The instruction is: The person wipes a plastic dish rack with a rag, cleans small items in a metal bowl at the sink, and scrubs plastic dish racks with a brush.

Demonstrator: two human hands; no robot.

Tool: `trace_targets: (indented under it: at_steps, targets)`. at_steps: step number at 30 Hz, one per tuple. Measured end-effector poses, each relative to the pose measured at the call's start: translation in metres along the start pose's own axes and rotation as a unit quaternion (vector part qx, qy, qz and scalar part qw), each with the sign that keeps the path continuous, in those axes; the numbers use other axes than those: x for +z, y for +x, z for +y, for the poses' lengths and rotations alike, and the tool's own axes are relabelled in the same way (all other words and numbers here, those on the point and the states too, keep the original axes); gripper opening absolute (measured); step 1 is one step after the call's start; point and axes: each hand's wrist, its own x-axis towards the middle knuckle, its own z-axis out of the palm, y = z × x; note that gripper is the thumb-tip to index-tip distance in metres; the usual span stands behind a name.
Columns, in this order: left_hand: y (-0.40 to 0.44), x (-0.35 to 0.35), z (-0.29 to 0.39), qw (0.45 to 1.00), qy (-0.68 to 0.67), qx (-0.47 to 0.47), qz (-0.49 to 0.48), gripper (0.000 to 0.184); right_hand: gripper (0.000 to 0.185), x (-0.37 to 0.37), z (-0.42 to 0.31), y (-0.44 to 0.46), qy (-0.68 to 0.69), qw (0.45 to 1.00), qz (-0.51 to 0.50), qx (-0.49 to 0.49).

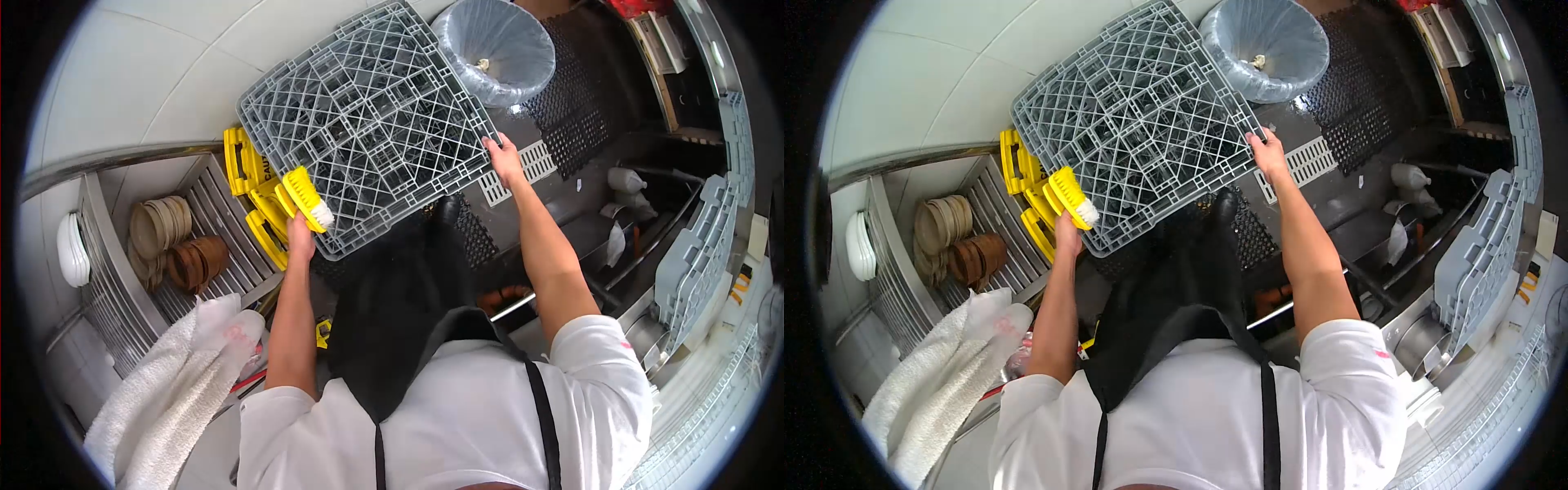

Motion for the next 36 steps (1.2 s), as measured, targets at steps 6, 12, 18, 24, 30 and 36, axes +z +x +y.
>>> trace_targets:
  at_steps: [6, 12, 18, 24, 30, 36]
  targets:
    - [0.000, 0.001, -0.001, 0.999, -0.009, 0.033, 0.026, 0.030, 0.050, 0.007, -0.015, -0.008, -0.018, 1.000, 0.014, 0.002]
    - [-0.050, 0.044, 0.041, 0.941, 0.198, 0.249, 0.116, 0.012, 0.073, 0.012, -0.029, -0.049, -0.217, 0.929, 0.263, -0.141]
    - [-0.094, 0.136, 0.056, 0.941, 0.180, 0.257, -0.126, 0.035, 0.055, 0.079, -0.104, -0.215, -0.037, 0.979, -0.021, -0.198]
    - [-0.190, 0.206, 0.020, 0.888, 0.134, 0.143, -0.416, 0.036, 0.077, 0.029, -0.103, -0.356, -0.041, 0.978, 0.081, -0.187]
    - [-0.257, 0.261, 0.000, 0.741, 0.272, 0.306, -0.532, 0.036, 0.077, -0.047, -0.099, -0.452, -0.235, 0.813, 0.438, -0.303]
    - [-0.361, 0.337, 0.004, 0.547, 0.286, 0.391, -0.682, 0.050, 0.048, -0.112, -0.104, -0.493, -0.499, 0.794, 0.296, -0.183]
